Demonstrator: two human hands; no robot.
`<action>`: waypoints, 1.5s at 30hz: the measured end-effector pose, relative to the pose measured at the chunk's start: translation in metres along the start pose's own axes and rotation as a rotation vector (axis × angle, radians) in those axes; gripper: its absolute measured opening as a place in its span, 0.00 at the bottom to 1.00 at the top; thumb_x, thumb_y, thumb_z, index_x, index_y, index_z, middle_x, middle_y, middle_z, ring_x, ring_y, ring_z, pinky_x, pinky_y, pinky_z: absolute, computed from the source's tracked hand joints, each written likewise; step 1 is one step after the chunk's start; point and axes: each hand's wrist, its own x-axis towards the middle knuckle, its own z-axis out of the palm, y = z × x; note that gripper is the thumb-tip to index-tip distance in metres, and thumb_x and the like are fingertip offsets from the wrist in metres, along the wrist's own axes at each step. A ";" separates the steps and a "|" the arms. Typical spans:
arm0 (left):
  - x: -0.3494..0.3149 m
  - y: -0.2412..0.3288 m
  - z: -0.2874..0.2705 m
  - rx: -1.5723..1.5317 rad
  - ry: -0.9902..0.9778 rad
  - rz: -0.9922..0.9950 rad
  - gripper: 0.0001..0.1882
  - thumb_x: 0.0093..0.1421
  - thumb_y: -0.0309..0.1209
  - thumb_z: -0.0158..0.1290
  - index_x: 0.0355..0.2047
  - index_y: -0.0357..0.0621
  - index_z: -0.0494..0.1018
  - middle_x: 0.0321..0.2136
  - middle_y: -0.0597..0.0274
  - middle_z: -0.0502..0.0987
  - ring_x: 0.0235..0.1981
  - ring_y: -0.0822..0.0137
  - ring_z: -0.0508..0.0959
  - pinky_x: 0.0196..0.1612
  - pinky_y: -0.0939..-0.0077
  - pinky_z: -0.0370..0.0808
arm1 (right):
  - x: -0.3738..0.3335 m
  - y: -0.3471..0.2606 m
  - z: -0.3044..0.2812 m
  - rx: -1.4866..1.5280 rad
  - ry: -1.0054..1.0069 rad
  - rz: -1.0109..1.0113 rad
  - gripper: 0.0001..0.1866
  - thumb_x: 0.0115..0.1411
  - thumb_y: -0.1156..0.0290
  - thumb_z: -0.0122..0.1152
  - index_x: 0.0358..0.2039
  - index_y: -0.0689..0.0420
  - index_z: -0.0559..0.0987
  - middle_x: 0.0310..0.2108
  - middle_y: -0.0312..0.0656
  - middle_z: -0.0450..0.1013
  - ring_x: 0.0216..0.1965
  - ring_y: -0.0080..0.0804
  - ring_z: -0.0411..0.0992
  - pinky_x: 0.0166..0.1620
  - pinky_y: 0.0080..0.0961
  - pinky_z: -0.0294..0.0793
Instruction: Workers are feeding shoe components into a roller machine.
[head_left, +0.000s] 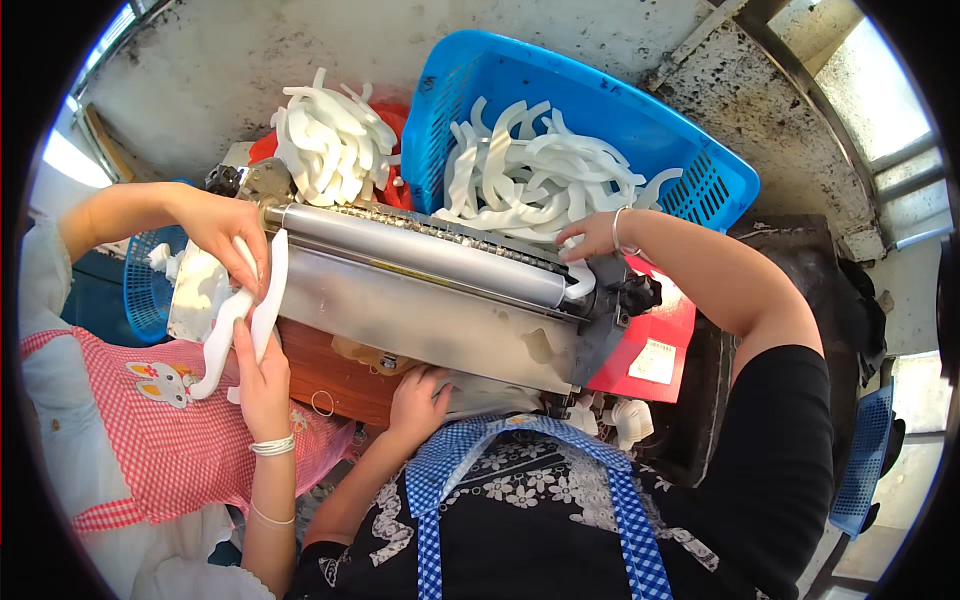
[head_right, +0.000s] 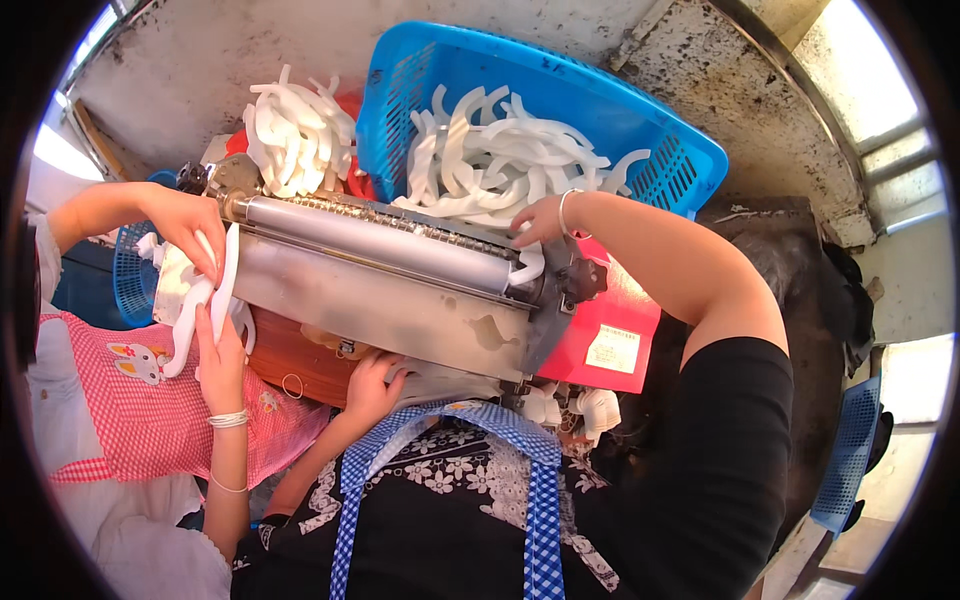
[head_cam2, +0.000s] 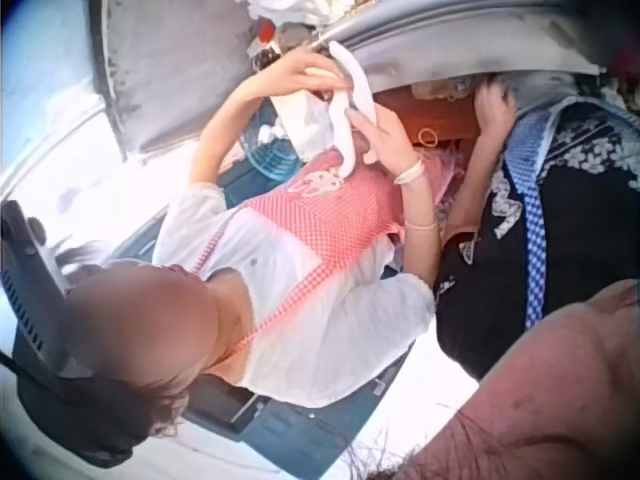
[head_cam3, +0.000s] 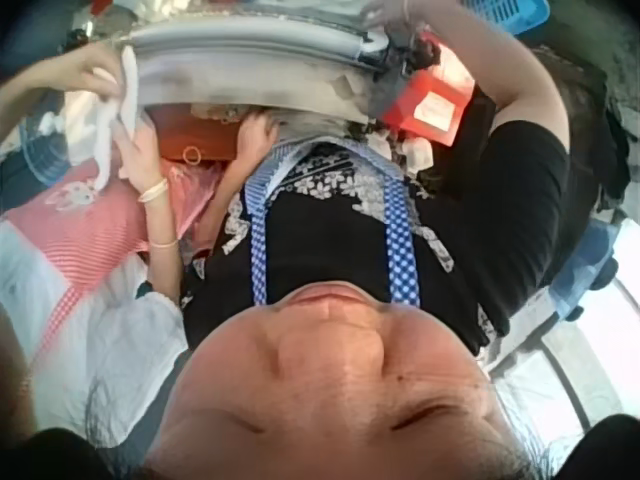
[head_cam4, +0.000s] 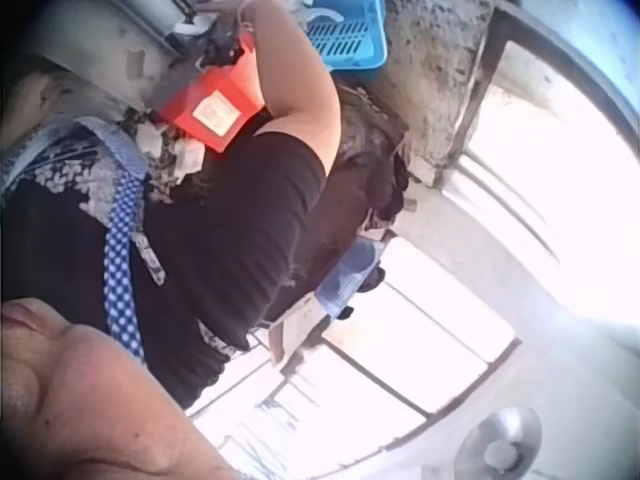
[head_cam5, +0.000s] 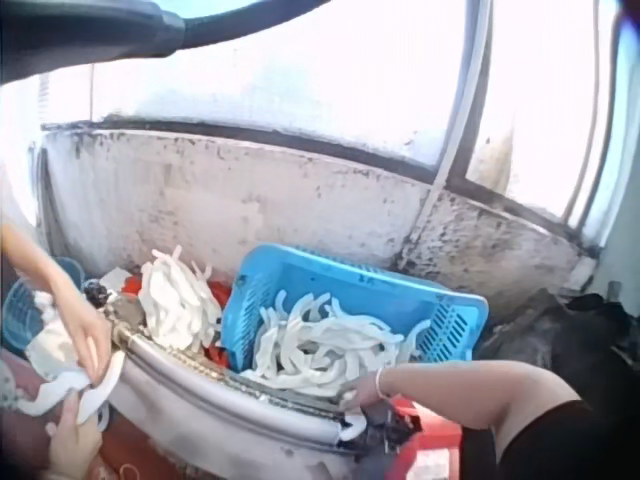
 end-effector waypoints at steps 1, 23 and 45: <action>0.004 -0.015 0.018 0.035 -0.152 -0.020 0.13 0.46 0.30 0.53 0.33 0.39 0.70 0.33 0.49 0.70 0.37 0.51 0.70 0.40 0.63 0.68 | 0.020 0.021 0.016 -0.225 0.025 -0.136 0.21 0.38 0.58 0.64 0.34 0.52 0.75 0.29 0.36 0.72 0.32 0.26 0.71 0.34 0.25 0.71; -0.001 -0.031 0.081 0.198 -0.595 -0.036 0.22 0.44 0.36 0.54 0.41 0.43 0.68 0.36 0.51 0.71 0.38 0.52 0.72 0.41 0.62 0.68 | -0.070 0.076 -0.007 1.244 0.995 0.498 0.15 0.46 0.67 0.63 0.31 0.61 0.72 0.26 0.37 0.70 0.24 0.23 0.71 0.21 0.15 0.66; -0.006 0.061 -0.026 -0.945 0.010 -0.164 0.15 0.51 0.21 0.46 0.41 0.36 0.65 0.34 0.62 0.71 0.34 0.74 0.71 0.38 0.81 0.68 | -0.118 -0.123 0.196 1.134 0.557 -0.533 0.16 0.52 0.76 0.56 0.41 0.62 0.67 0.31 0.35 0.68 0.32 0.19 0.67 0.38 0.15 0.68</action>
